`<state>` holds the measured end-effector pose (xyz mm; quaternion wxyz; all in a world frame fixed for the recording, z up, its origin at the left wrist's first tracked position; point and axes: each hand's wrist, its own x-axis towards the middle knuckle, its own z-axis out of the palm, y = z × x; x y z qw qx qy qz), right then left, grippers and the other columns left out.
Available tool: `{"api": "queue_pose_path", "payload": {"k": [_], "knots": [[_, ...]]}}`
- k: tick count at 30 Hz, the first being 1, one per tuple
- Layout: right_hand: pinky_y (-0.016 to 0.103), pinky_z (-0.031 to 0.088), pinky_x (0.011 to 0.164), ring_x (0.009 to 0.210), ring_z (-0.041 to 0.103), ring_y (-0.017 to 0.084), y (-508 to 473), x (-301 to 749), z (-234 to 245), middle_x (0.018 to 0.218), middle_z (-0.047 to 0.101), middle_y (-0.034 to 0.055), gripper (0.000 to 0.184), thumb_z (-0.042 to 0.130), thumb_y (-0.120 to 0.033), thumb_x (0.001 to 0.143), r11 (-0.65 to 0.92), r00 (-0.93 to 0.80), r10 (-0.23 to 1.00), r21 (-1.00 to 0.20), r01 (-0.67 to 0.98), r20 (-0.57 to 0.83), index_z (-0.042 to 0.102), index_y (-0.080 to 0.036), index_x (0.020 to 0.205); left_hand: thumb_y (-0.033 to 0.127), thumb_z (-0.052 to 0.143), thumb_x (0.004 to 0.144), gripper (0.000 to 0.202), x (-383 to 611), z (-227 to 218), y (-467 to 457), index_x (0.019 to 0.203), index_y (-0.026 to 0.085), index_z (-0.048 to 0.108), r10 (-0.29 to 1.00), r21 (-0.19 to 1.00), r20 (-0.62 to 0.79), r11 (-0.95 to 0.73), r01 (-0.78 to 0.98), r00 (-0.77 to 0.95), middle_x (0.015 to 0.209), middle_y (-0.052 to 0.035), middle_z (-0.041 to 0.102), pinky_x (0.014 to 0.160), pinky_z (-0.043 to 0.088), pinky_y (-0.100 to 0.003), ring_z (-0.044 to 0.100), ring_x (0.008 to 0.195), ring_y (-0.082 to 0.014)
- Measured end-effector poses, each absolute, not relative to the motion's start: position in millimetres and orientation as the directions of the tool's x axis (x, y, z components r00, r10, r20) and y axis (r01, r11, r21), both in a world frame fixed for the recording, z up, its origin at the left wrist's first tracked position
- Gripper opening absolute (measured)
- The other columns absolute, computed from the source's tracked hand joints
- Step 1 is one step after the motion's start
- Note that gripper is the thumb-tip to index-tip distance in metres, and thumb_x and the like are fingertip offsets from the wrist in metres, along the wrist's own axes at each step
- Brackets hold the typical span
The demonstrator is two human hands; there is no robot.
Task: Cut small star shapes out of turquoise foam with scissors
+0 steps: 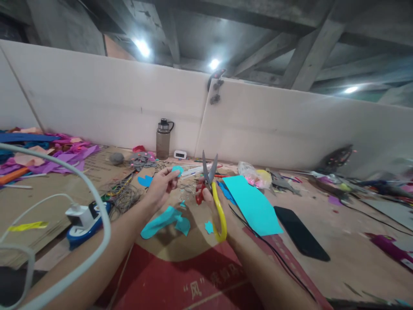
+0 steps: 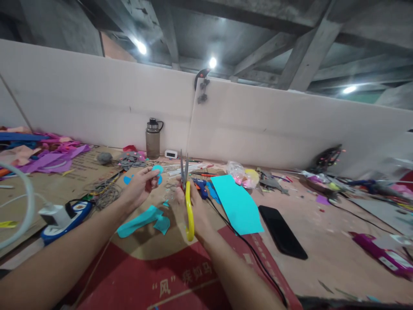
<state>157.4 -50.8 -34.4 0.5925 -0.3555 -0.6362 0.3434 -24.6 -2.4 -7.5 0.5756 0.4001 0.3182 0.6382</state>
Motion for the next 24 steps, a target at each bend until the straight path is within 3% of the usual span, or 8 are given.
{"api": "queue_pose_path", "payload": {"k": [3, 8, 15, 24], "knots": [[0.032, 0.057, 0.073, 0.076, 0.065, 0.017, -48, 145, -31, 0.089, 0.067, 0.0029, 0.04, 0.058, -0.058, 0.098, 0.344, -0.113, 0.921, -0.916, -0.207, 0.372, 0.063, -0.022, 0.113, 0.031, 0.094, 0.054, 0.041, -25, -11, 0, 0.071, 0.016, 0.06, 0.991, 0.865, 0.134, -0.122, -0.486, -0.012, 0.055, 0.0052, 0.056, 0.049, 0.039, -0.018, 0.05, 0.048, -0.0063], [0.026, 0.053, 0.058, 0.065, 0.059, 0.013, -45, 138, -47, 0.08, 0.06, -0.0014, 0.037, 0.065, -0.056, 0.094, 0.361, 0.006, 0.921, -0.843, -0.399, 0.391, 0.061, -0.022, 0.108, 0.028, 0.095, 0.052, 0.043, -23, -13, -2, 0.072, 0.016, 0.059, 0.994, 0.857, 0.109, -0.097, -0.506, -0.007, 0.063, 0.0037, 0.06, 0.05, 0.041, -0.018, 0.053, 0.052, -0.0061], [0.021, 0.044, 0.04, 0.047, 0.051, 0.011, -51, 154, -54, 0.067, 0.054, -0.0051, 0.039, 0.059, -0.058, 0.097, 0.368, 0.094, 0.927, -0.828, -0.424, 0.364, 0.054, -0.022, 0.11, 0.026, 0.093, 0.057, 0.039, -19, -23, -5, 0.072, 0.016, 0.058, 0.996, 0.877, 0.086, -0.066, -0.476, 0.022, 0.061, 0.0052, 0.058, 0.051, 0.042, -0.017, 0.052, 0.051, -0.0058], [0.017, 0.04, 0.036, 0.044, 0.045, 0.008, -71, 149, -47, 0.062, 0.05, -0.0074, 0.05, 0.066, -0.066, 0.087, 0.212, -0.039, 0.972, -0.936, -0.282, 0.232, 0.056, -0.021, 0.106, 0.027, 0.093, 0.055, 0.039, -18, -36, 3, 0.076, 0.016, 0.062, 0.999, 0.919, 0.03, -0.034, -0.393, -0.016, 0.062, 0.0057, 0.06, 0.049, 0.042, -0.017, 0.053, 0.05, -0.0052]]}}
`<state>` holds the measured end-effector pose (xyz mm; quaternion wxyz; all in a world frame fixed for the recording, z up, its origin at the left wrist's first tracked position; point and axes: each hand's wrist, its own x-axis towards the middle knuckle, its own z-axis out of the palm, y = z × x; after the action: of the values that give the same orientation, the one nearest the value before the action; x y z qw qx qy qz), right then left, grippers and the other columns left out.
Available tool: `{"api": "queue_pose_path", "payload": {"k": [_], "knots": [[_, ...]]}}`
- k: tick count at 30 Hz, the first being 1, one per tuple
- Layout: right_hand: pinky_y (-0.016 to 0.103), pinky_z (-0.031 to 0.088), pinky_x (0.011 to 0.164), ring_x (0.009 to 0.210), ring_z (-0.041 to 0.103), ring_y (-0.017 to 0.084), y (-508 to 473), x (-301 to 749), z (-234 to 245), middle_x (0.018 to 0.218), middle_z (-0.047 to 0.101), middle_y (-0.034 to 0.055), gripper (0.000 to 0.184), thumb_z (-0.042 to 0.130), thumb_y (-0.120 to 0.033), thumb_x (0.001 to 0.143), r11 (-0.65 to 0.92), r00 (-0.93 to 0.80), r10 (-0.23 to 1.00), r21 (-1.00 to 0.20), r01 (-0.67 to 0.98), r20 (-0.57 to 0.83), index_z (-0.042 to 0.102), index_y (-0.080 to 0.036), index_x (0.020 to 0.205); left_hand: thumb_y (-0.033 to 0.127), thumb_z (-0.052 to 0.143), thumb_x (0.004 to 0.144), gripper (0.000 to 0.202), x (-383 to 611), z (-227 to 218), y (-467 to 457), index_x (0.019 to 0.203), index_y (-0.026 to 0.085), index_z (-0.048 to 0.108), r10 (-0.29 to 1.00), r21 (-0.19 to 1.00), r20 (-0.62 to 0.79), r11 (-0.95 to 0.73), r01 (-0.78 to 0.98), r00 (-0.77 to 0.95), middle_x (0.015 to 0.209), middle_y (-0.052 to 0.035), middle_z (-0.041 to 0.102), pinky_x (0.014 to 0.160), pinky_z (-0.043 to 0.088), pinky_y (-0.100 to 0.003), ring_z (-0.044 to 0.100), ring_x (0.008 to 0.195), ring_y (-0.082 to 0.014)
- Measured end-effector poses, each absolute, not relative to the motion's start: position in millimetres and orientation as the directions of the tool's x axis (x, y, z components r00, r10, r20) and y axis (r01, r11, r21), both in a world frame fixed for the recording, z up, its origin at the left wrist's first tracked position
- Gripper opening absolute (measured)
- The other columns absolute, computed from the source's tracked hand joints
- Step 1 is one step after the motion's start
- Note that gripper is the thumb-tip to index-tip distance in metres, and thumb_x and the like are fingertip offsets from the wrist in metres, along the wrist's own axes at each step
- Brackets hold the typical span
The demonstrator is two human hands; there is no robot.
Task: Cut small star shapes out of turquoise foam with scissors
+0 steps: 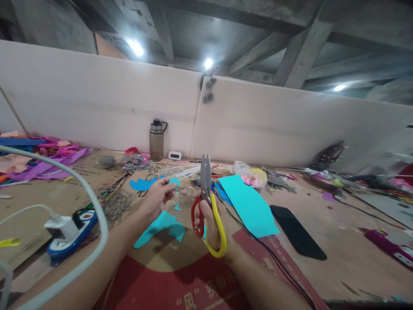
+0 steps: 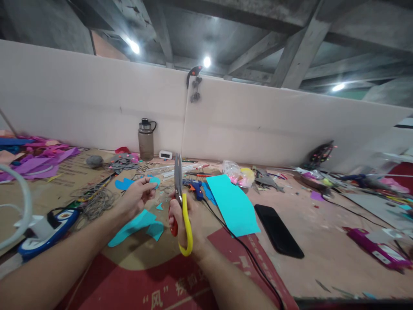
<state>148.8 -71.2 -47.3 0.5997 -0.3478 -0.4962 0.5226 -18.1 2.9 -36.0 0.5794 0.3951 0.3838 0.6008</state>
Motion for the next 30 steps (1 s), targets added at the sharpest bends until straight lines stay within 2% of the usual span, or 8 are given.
{"api": "queue_pose_path", "payload": {"k": [4, 7, 10, 17, 22, 25, 30], "knots": [[0.015, 0.039, 0.037, 0.042, 0.043, 0.006, -69, 149, -46, 0.06, 0.048, -0.0088, 0.046, 0.066, -0.064, 0.089, 0.176, -0.04, 0.981, -0.958, -0.225, 0.19, 0.057, -0.022, 0.105, 0.03, 0.095, 0.053, 0.042, -16, -31, 0, 0.073, 0.016, 0.061, 1.0, 0.911, 0.005, -0.009, -0.412, -0.012, 0.06, 0.0053, 0.06, 0.05, 0.044, -0.017, 0.054, 0.05, -0.0059], [0.018, 0.047, 0.044, 0.044, 0.046, 0.006, -60, 147, -48, 0.064, 0.051, -0.0082, 0.043, 0.071, -0.06, 0.086, 0.174, -0.013, 0.984, -0.962, -0.21, 0.18, 0.058, -0.023, 0.105, 0.031, 0.095, 0.055, 0.041, -17, -25, -3, 0.072, 0.016, 0.061, 0.999, 0.899, 0.037, -0.029, -0.436, 0.01, 0.063, 0.0034, 0.062, 0.053, 0.046, -0.018, 0.056, 0.053, -0.0065], [0.024, 0.058, 0.061, 0.052, 0.05, 0.007, -51, 148, -54, 0.075, 0.057, -0.0056, 0.037, 0.076, -0.05, 0.083, 0.289, -0.011, 0.955, -0.938, -0.192, 0.297, 0.06, -0.024, 0.106, 0.029, 0.095, 0.056, 0.04, -17, -18, -7, 0.07, 0.016, 0.059, 0.997, 0.88, 0.069, -0.046, -0.473, 0.031, 0.063, 0.0028, 0.062, 0.054, 0.047, -0.019, 0.057, 0.055, -0.0073], [0.025, 0.051, 0.061, 0.07, 0.058, 0.014, -44, 155, -59, 0.089, 0.064, 0.001, 0.034, 0.073, -0.032, 0.081, 0.435, -0.005, 0.898, -0.887, -0.155, 0.441, 0.06, -0.024, 0.111, 0.023, 0.09, 0.056, 0.035, -5, 16, -26, 0.066, 0.016, 0.058, 0.996, 0.89, 0.058, -0.019, -0.455, 0.073, 0.057, 0.0045, 0.055, 0.047, 0.039, -0.018, 0.049, 0.049, -0.0057], [0.024, 0.042, 0.053, 0.059, 0.05, 0.012, -47, 155, -57, 0.074, 0.055, -0.0028, 0.029, 0.063, -0.048, 0.096, 0.377, -0.061, 0.922, -0.922, -0.087, 0.382, 0.059, -0.021, 0.105, 0.019, 0.087, 0.059, 0.027, 17, 34, -27, 0.072, 0.014, 0.064, 0.986, 0.876, 0.128, -0.06, -0.478, 0.111, 0.061, 0.0034, 0.057, 0.051, 0.04, -0.019, 0.05, 0.052, -0.0064], [0.024, 0.04, 0.052, 0.057, 0.048, 0.012, -47, 157, -55, 0.072, 0.053, -0.0032, 0.035, 0.06, -0.057, 0.097, 0.41, -0.087, 0.906, -0.911, -0.052, 0.413, 0.059, -0.022, 0.103, 0.016, 0.086, 0.058, 0.027, 30, 37, -22, 0.072, 0.014, 0.064, 0.978, 0.847, 0.179, -0.097, -0.522, 0.108, 0.063, 0.0037, 0.057, 0.051, 0.038, -0.019, 0.049, 0.053, -0.0059], [0.024, 0.037, 0.05, 0.053, 0.044, 0.011, -48, 162, -51, 0.068, 0.05, -0.0039, 0.04, 0.055, -0.063, 0.098, 0.399, -0.109, 0.909, -0.916, -0.045, 0.402, 0.054, -0.023, 0.093, 0.016, 0.084, 0.058, 0.026, 40, 31, -19, 0.074, 0.014, 0.064, 0.981, 0.822, 0.167, -0.08, -0.564, 0.104, 0.064, 0.004, 0.057, 0.053, 0.039, -0.02, 0.05, 0.054, -0.006]]}}
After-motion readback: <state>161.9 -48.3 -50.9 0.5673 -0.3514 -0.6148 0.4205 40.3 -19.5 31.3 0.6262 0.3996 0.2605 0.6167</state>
